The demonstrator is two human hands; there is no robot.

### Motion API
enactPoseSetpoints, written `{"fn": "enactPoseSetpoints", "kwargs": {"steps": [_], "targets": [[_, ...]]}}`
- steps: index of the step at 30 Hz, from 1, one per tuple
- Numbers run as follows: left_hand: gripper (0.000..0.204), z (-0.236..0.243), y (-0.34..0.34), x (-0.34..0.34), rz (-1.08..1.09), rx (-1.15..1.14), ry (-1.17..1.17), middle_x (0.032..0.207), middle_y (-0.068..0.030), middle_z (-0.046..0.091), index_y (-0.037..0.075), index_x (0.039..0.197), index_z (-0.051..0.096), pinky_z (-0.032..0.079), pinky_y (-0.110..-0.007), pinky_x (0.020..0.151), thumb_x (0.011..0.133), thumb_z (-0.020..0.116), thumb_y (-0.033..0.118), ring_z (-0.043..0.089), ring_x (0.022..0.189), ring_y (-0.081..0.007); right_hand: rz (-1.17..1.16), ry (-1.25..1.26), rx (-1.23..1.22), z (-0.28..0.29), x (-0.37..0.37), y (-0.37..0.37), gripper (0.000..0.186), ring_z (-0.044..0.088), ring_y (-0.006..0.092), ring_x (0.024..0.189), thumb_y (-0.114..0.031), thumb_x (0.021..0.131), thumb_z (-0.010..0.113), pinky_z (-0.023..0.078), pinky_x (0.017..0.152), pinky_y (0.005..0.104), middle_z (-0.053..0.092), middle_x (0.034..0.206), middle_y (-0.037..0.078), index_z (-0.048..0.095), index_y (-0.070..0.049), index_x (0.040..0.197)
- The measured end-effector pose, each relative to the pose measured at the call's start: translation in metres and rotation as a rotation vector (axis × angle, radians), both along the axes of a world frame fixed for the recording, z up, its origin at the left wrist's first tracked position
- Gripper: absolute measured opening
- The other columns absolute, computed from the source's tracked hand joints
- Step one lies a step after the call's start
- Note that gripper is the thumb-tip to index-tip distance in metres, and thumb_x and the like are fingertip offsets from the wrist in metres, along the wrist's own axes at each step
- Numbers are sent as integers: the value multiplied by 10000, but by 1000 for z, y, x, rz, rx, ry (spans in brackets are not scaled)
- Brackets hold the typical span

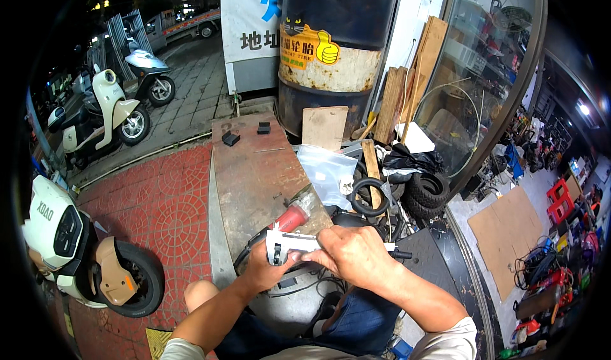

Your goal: The person uses an angle grinder to smooth the end of a black metal shaft by hand, then picks up a digital caliper to measure the dimensions of a small metal component.

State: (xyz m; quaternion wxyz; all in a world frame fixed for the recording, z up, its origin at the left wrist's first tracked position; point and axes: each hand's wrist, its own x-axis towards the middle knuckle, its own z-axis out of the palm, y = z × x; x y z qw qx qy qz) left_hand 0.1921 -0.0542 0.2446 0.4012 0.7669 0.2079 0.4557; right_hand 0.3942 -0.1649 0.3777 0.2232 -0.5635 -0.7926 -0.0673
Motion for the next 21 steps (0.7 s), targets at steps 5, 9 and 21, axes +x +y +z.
{"fn": "enactPoseSetpoints", "kwargs": {"steps": [5, 9, 21], "targets": [[332, 1, -2, 0, -22, -27, -5, 997, -104, 786, 9, 1185, 731, 597, -357, 823, 902, 883, 91, 751, 890, -189, -12, -7, -23, 0, 0, -3, 520, 649, 385, 613, -493, 974, 770, 504, 538, 480, 600, 707, 127, 557, -45, 821], [426, 2, -3, -3, -59, -87, 56, 1072, -149, 774, 6, 1274, 683, 592, -406, 887, 918, 880, 132, 767, 983, -289, -42, 13, -91, 0, 6, -1, 507, 689, 429, 669, -488, 996, 749, 535, 581, 513, 660, 736, 168, 597, -30, 840], [456, -37, 2, 17, 18, -164, -1, 1067, -217, 735, -8, 1229, 615, 567, -454, 853, 936, 873, 229, 735, 975, -393, -185, 213, -283, -16, 25, 18, 503, 705, 481, 726, -496, 981, 775, 555, 681, 540, 683, 705, 239, 733, 2, 932]]}}
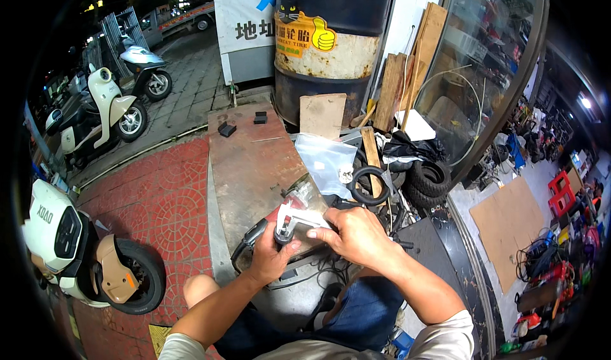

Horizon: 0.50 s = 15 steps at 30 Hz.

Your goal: The person uses an angle grinder to smooth the end of a black metal shaft by hand, then picks up a digital caliper to measure the dimensions of a small metal component.

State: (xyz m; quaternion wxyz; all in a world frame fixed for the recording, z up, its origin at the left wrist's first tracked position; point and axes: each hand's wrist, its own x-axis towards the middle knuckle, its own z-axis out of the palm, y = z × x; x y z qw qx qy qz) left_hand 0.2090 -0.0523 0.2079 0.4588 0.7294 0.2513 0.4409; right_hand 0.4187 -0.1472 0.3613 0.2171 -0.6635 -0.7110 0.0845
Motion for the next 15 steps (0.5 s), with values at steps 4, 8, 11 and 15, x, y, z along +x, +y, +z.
{"fn": "enactPoseSetpoints", "kwargs": {"steps": [4, 8, 11, 15], "targets": [[324, -9, 6, -2, 26, 191, 83, 961, -88, 721, 3, 1252, 590, 553, -363, 789, 1019, 762, 149, 694, 818, -224, -15, 61, -48, 4, -5, 1, 430, 713, 481, 742, -430, 983, 788, 562, 683, 532, 693, 727, 252, 754, -2, 958], [335, -20, 1, -3, 85, 219, 61, 965, -90, 722, -4, 1272, 581, 553, -364, 782, 1033, 738, 170, 694, 818, -214, -25, 71, -65, 6, -10, 2, 404, 712, 476, 732, -411, 979, 790, 561, 677, 532, 689, 714, 239, 763, -8, 965], [428, -16, -4, -1, 53, -22, -14, 1006, -247, 744, -40, 1221, 577, 559, -517, 785, 986, 815, 228, 739, 913, -461, -3, 52, 10, -3, -11, 6, 424, 717, 457, 728, -449, 970, 796, 561, 673, 524, 698, 724, 214, 770, -26, 975], [549, -38, 2, -6, 67, 7, -2, 1076, -258, 764, -87, 1369, 527, 576, -482, 849, 1004, 798, 222, 753, 980, -453, -16, 52, 14, -5, -14, 15, 455, 727, 434, 715, -501, 953, 802, 569, 666, 508, 708, 716, 194, 780, -47, 982]]}}
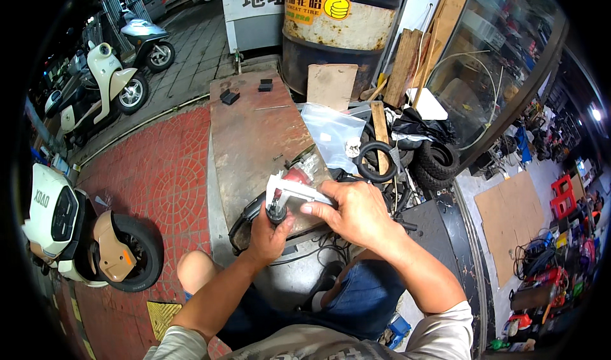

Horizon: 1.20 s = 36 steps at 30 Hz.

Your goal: The person uses an angle grinder to smooth the end of a black metal shaft by hand, then picks up a digital caliper to measure the dimensions of a small metal component.

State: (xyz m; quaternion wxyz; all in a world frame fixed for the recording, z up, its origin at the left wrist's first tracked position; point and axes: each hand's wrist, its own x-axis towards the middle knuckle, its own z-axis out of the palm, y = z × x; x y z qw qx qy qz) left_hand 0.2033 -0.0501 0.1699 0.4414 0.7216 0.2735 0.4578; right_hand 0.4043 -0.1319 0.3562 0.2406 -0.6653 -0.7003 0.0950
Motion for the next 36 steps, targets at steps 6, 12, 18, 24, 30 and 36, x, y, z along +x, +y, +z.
{"fn": "enactPoseSetpoints", "kwargs": {"steps": [6, 12, 18, 24, 30, 36], "targets": [[558, 2, 0, -1, 13, 0, -10, 1094, -252, 763, -94, 1383, 524, 574, -469, 854, 1006, 795, 215, 755, 970, -434, -47, -54, -103, 16, -9, 0, 443, 725, 457, 709, -457, 967, 777, 579, 701, 531, 695, 686, 231, 767, -14, 957], [382, 5, -3, 1, -5, -33, -45, 1018, -56, 713, 3, 1318, 582, 548, -347, 844, 1047, 750, 213, 662, 887, -169, -56, -64, -114, 17, -6, -5, 396, 729, 487, 779, -373, 978, 742, 580, 769, 553, 716, 750, 263, 739, 23, 968], [476, 14, -3, 2, -4, 45, -35, 1059, -233, 770, -40, 1340, 562, 585, -450, 819, 1002, 800, 195, 772, 956, -418, 5, -98, -170, 4, -5, -2, 398, 725, 494, 801, -370, 985, 751, 575, 769, 561, 714, 778, 279, 730, 28, 985], [400, 17, -5, -1, -7, 44, -7, 1037, -207, 769, -23, 1283, 585, 586, -444, 814, 1003, 790, 176, 773, 931, -387, 3, -116, -101, -2, -1, 1, 532, 732, 470, 740, -514, 970, 773, 582, 688, 534, 705, 731, 240, 731, 7, 869], [321, 19, -7, -1, 7, 23, -38, 985, -103, 730, -16, 1230, 615, 562, -374, 817, 1018, 762, 174, 714, 870, -230, 11, -188, 23, -13, 0, -1, 588, 720, 451, 685, -580, 962, 754, 566, 614, 525, 697, 714, 207, 701, -14, 812], [431, 18, -22, -8, 10, -43, 14, 1083, -203, 710, -5, 1298, 603, 560, -459, 850, 957, 796, 174, 722, 961, -386, 97, -241, 120, -22, 1, -15, 554, 700, 408, 644, -553, 964, 751, 540, 556, 492, 688, 739, 165, 645, -35, 802]]}}
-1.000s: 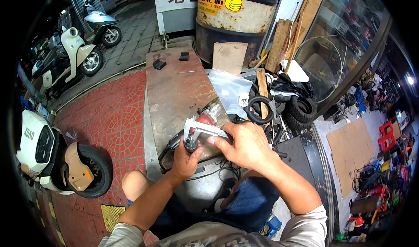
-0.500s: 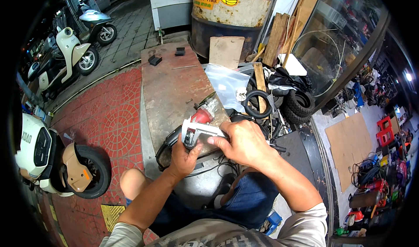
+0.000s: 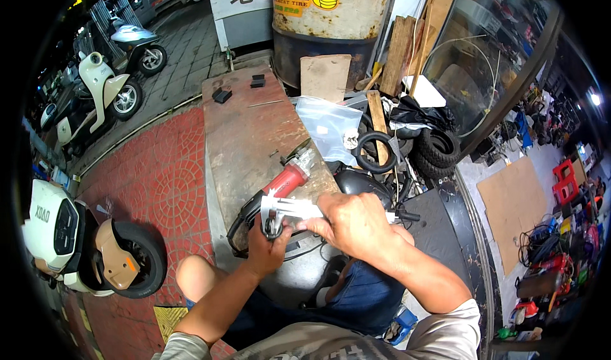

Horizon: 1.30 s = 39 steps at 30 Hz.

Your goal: The person uses an angle grinder to smooth the end of a black metal shaft by hand, then picks up a digital caliper to measure the dimensions of a small metal component.

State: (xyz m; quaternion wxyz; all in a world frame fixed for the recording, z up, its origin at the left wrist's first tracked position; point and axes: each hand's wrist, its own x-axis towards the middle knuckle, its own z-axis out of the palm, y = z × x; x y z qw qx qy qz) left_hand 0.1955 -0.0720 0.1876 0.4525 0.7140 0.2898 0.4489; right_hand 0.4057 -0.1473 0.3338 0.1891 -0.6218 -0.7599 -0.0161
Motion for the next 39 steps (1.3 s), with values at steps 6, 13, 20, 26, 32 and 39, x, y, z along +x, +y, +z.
{"fn": "enactPoseSetpoints", "kwargs": {"steps": [6, 13, 20, 26, 32, 39], "targets": [[380, -7, -12, -6, 10, 84, 21, 1012, -189, 650, 1, 1221, 620, 538, -475, 792, 923, 807, 144, 677, 884, -412, 22, 8, 15, 0, -4, -14, 553, 694, 369, 632, -558, 958, 751, 537, 548, 467, 651, 711, 126, 595, -50, 801], [400, -7, -16, -4, 50, 177, -22, 1060, -191, 650, 0, 1236, 619, 547, -480, 811, 910, 825, 109, 684, 919, -415, 41, -22, 29, -4, -3, -17, 543, 704, 344, 639, -555, 954, 756, 537, 560, 458, 642, 712, 114, 593, -59, 803], [423, -7, -18, -4, 29, 158, -33, 1065, -193, 651, -2, 1245, 612, 552, -472, 828, 896, 831, 95, 685, 933, -415, 40, -21, 35, -6, -5, -21, 537, 702, 343, 635, -549, 953, 759, 537, 558, 454, 639, 707, 112, 594, -61, 802], [421, -8, -18, -4, 52, 171, -16, 1054, -204, 649, -3, 1241, 615, 551, -475, 827, 895, 832, 94, 679, 927, -431, 41, -11, 13, -2, -6, -21, 542, 700, 347, 633, -551, 954, 760, 537, 557, 456, 641, 699, 113, 593, -61, 795], [378, 0, -17, -2, 52, 136, -39, 1040, -218, 672, -3, 1204, 624, 548, -486, 805, 910, 831, 114, 681, 924, -448, 14, 10, 13, -3, -6, -20, 562, 684, 388, 632, -554, 942, 777, 525, 553, 481, 637, 691, 132, 599, -48, 772], [337, -3, -2, 2, 16, 177, -41, 938, -230, 704, -19, 1129, 599, 555, -509, 754, 952, 825, 159, 705, 850, -472, -28, 77, -18, -4, 0, -5, 593, 661, 447, 626, -567, 904, 817, 508, 551, 508, 620, 639, 173, 628, -31, 737]]}}
